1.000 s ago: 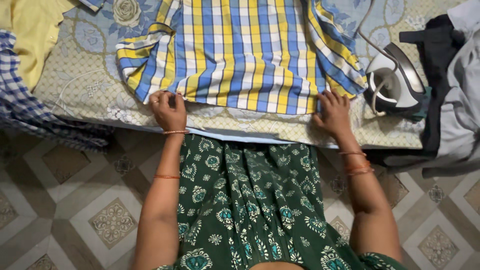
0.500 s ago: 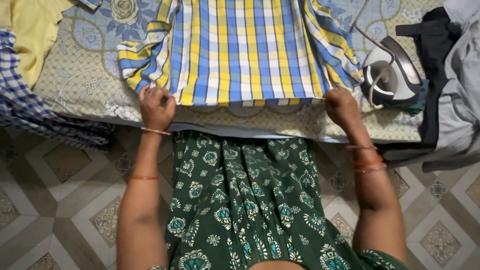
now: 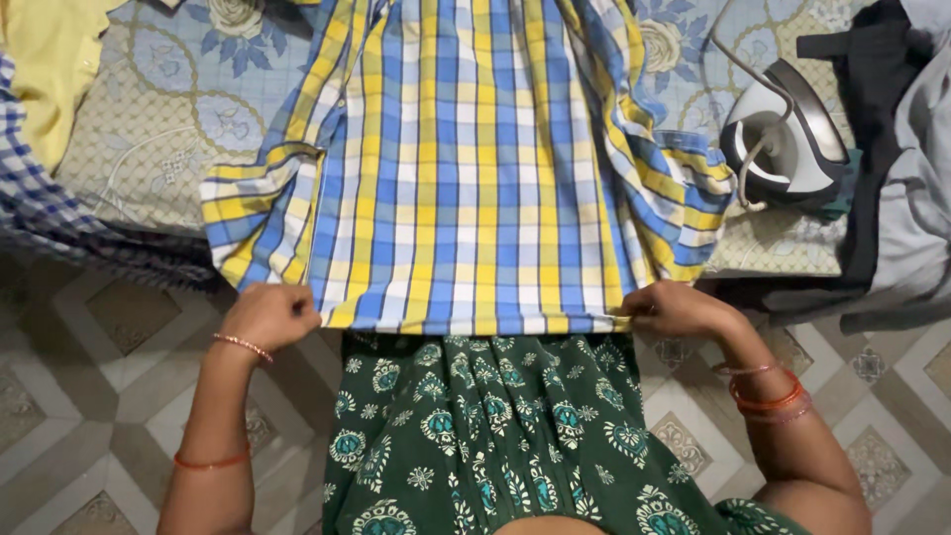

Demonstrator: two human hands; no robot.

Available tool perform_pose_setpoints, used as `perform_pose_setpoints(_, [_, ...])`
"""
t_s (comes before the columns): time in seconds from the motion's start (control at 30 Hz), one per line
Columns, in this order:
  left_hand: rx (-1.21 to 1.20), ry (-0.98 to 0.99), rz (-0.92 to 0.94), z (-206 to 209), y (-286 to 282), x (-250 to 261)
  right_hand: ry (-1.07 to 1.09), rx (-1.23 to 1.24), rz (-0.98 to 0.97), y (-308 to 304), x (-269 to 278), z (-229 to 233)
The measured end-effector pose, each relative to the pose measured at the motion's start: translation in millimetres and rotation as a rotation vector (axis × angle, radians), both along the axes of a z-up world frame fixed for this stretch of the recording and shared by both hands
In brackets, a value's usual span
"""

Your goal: The person irons a yellow and blue checkered shirt laid out on a bed. They smooth the fabric with their hands, use an electric iron to press the front, sleeves, and collar, and fold the shirt at the end.

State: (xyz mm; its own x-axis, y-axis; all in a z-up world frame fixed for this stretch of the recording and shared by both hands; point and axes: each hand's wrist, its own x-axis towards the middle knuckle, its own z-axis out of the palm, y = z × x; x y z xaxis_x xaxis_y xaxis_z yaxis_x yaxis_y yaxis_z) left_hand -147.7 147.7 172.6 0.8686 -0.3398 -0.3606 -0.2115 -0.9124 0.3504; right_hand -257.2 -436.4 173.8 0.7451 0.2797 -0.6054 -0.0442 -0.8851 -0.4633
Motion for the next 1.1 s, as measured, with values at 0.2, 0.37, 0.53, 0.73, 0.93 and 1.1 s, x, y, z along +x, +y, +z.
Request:
perform_pose_setpoints(0.2, [-0.030, -0.043, -0.008, 9.6, -24.0, 17.5, -0.143, 0.012, -0.303, -10.8, 25.5, 18.7])
perform_pose_setpoints(0.37, [-0.348, -0.234, -0.199, 5.4, -88.9, 68.3, -0.543, 0.094, -0.485, -37.6, 62.0, 10.7])
perform_pose_setpoints(0.53, [-0.519, -0.291, -0.327, -17.7, -195.3, 119.6, -0.852, -0.015, -0.628, -72.9, 95.9, -13.2])
perform_pose_setpoints(0.73, [-0.574, -0.387, -0.425, -73.7, -312.0, 158.5, -1.061, -0.254, -0.576, -140.1, 126.9, -67.7])
perform_pose_setpoints(0.93, [-0.227, -0.404, -0.387, -101.9, -349.7, 168.2, -0.930, -0.420, -0.628, -161.1, 146.2, -112.8])
perform_pose_setpoints(1.1, [-0.117, -0.316, -0.401, -93.0, -349.3, 166.1, -0.828, -0.624, -0.576, -177.6, 164.5, -129.4])
